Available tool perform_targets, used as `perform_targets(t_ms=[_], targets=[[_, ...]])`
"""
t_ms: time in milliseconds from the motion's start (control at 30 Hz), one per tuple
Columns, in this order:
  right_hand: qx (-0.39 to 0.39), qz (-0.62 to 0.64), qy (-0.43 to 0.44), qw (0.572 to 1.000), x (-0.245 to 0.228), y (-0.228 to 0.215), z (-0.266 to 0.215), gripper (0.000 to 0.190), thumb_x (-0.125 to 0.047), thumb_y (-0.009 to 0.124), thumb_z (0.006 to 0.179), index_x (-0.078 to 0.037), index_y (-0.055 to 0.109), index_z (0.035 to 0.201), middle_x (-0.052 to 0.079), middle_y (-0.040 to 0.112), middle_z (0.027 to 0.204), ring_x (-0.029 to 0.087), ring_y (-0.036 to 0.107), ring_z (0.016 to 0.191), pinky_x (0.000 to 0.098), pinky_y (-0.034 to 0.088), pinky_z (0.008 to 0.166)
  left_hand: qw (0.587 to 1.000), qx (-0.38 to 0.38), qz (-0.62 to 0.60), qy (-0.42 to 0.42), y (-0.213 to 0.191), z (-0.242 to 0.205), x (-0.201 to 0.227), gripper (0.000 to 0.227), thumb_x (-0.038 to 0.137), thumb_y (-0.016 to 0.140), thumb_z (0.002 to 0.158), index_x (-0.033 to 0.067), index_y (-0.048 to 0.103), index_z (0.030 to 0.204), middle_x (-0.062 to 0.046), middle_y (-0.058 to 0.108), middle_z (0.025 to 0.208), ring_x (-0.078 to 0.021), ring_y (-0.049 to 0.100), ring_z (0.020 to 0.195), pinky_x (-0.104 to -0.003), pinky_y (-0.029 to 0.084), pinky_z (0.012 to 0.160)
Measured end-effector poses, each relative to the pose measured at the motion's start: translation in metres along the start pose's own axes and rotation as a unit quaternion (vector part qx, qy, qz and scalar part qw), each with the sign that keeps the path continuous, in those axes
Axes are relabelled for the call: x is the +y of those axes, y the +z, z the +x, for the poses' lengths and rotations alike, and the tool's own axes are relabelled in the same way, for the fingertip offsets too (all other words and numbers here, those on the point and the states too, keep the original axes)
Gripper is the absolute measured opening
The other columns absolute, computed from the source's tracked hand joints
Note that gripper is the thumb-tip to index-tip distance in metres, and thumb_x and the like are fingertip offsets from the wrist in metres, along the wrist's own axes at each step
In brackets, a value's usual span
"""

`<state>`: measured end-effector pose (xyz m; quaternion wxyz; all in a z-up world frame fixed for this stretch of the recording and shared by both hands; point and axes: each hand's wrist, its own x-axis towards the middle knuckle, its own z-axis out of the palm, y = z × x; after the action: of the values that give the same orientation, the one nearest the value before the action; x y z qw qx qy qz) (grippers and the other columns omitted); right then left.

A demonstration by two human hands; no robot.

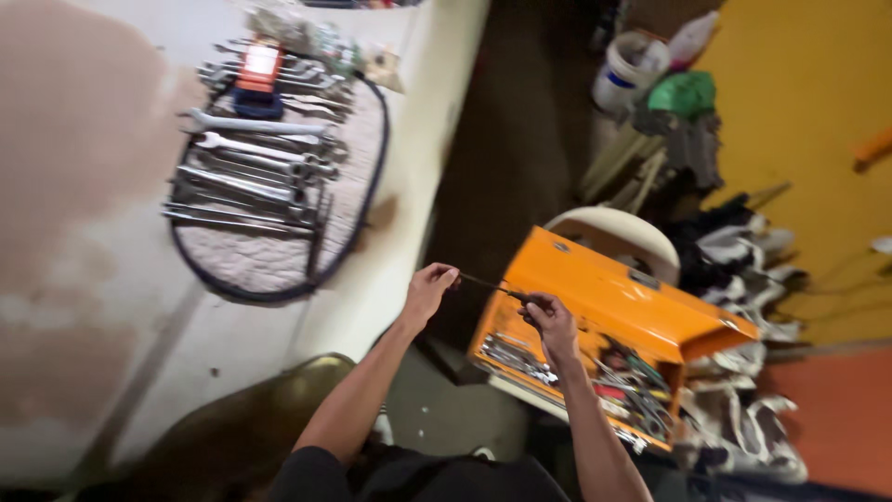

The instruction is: The person repeatedly takes wrenches and other hand tools from an orange toolbox and places them on a white car hood, then returns them to the toolbox. The cycle of moving tools between the toolbox and the hood continues throughout the clip.

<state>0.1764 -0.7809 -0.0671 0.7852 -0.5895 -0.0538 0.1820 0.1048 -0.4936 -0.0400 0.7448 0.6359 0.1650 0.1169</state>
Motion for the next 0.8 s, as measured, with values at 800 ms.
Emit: perform_targets(t_ms=[800], targets=[[-0.131, -0.392, -0.239, 0.878, -0.023, 0.436, 0.099, 0.024, -0.016, 0.075, 0.088, -0.003, 0.074, 0.108, 0.013, 0.073, 0.099, 0.021, 0.072, 0.087, 0.0321, 0.057, 0.077, 0.986, 0.139, -0.034, 0.084, -0.373, 0.08, 0.138, 0.031, 0.017, 0.067, 0.097, -0.0044, 0.072, 0.118, -0.008, 0.076, 0.101, -0.0136, 0.072, 0.089, -0.026, 0.059, 0.078]])
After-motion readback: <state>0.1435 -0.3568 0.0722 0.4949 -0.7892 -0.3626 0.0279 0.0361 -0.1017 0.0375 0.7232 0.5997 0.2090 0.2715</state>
